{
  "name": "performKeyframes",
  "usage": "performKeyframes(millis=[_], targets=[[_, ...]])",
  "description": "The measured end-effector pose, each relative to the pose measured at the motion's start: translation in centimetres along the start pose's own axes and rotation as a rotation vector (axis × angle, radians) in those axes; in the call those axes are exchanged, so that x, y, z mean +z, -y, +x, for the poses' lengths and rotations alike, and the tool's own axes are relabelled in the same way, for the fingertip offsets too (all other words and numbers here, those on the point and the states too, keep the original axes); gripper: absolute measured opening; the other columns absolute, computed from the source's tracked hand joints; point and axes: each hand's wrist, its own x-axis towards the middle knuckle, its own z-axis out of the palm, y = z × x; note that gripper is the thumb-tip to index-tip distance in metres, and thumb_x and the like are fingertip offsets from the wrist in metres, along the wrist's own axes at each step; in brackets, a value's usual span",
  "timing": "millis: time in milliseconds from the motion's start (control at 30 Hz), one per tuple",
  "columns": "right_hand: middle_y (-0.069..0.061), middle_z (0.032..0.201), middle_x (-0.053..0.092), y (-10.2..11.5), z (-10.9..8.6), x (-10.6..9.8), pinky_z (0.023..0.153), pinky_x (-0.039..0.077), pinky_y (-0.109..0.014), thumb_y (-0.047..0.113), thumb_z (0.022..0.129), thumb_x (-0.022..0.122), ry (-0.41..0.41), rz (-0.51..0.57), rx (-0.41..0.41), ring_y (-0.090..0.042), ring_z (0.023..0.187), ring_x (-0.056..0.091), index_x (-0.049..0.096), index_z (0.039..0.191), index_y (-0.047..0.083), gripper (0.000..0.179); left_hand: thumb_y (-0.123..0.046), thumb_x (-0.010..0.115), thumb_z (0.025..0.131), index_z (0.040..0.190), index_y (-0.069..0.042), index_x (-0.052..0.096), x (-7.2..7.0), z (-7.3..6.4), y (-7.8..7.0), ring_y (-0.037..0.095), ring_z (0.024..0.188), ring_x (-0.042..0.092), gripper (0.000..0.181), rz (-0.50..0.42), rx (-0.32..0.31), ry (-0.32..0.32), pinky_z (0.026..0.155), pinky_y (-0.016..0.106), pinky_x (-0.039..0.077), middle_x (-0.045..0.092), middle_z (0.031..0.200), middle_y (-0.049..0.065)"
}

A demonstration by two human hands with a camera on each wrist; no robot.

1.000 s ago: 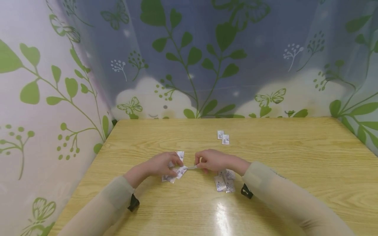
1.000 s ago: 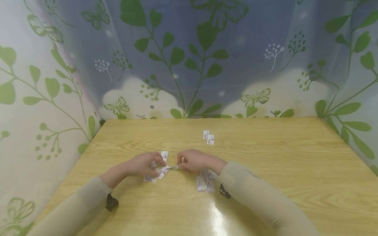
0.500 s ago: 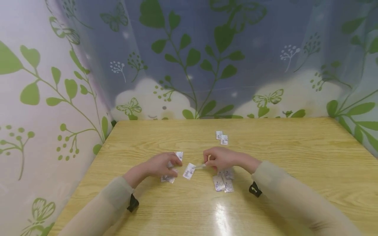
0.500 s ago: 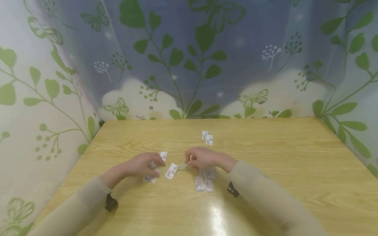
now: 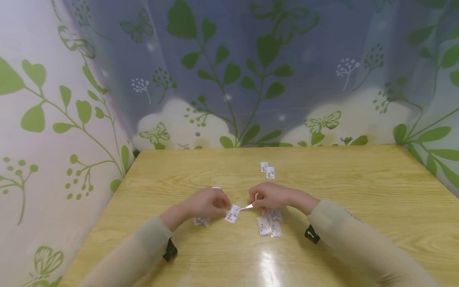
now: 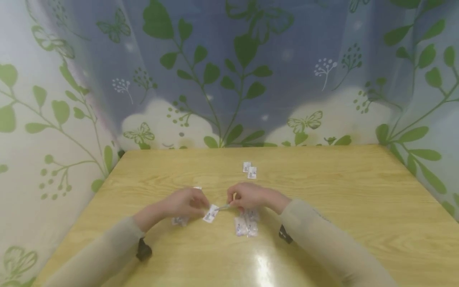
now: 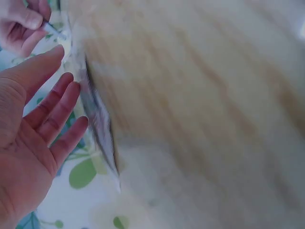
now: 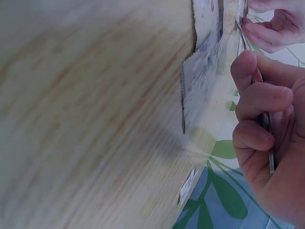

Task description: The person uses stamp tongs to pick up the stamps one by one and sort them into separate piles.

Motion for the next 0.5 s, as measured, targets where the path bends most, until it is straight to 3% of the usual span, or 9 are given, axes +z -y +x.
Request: performKeyframes(millis=[233,500], targets=[[-0.004,0.056,0.058,-0.1,-0.05,-0.01,0.05,0.039,-0.022,0.006,0.095,0.058,-0.013,-0.041,0.008,-0.013,0.049,0.054,0.058,0.087,0.011,0.01,-0.029,0.074,0.084,0.1,-0.018,0.073,0.66,0.26,-0.3,0.007,0.08,0.057,0.019,0.133,0.005,-0.011,0.069,0.025,0.048,0.06,0.094,-0.011],[-0.004,0.057,0.059,0.05,0.55,-0.09,0.051,0.037,-0.023,0.01,0.097,0.058,-0.031,-0.127,-0.007,-0.007,0.048,0.048,0.059,0.088,0.011,0.009,-0.032,0.077,0.082,0.096,-0.02,0.072,0.82,0.23,-0.66,0.006,0.076,0.054,0.019,0.166,-0.024,-0.013,0.065,0.025,0.046,0.058,0.091,-0.012]])
